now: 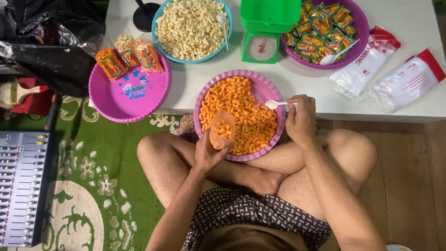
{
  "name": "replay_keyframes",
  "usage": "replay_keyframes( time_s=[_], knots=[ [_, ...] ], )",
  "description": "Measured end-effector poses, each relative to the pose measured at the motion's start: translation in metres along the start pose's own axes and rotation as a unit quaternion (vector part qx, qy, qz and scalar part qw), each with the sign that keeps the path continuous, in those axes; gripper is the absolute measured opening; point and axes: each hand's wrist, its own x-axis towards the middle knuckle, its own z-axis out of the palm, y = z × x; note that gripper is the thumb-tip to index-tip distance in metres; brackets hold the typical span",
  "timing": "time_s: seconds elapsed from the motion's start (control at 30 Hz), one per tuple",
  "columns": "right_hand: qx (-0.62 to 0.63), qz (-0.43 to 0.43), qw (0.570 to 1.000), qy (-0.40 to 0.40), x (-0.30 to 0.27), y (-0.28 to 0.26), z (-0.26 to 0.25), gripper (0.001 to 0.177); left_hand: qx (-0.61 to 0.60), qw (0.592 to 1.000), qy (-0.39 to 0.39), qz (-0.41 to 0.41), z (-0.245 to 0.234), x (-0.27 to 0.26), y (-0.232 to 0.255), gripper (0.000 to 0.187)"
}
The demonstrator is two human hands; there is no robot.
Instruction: A person sitting on the floor uses a spoon to fill small plastic bags with orange snacks from a large bowl.
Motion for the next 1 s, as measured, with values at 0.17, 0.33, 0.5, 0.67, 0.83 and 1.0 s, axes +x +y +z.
replay_keyframes(
  time_s=[0.17,0.33,0.5,0.67,0.83,1.0],
  knots=[
    [0.066,0.143,0.987,-0.030,0.004,-0.009,-0.002,0.018,0.005,1.000,-0.012,-0.015,0.001,-0.001,-0.001,0.069],
    [0.133,0.263,0.955,-0.027,0.006,-0.007,0.000,0.019,0.000,1.000,-0.006,-0.012,0.003,0.000,-0.001,0.070],
    [0.174,0.316,0.932,0.024,0.000,0.013,0.010,0.015,-0.002,1.000,-0.008,-0.018,0.003,-0.001,-0.004,0.069],
    [0.162,0.327,0.930,0.037,-0.002,0.005,0.008,0.016,0.000,1.000,-0.010,-0.023,0.002,-0.001,0.000,0.070],
    [0.157,0.323,0.931,0.061,-0.006,0.019,0.015,0.016,-0.002,1.000,-0.014,-0.026,0.001,-0.001,-0.004,0.070],
    [0.151,0.314,0.935,0.069,-0.006,0.017,0.014,0.016,-0.012,0.999,-0.009,-0.030,0.002,-0.002,-0.004,0.069]
  ],
)
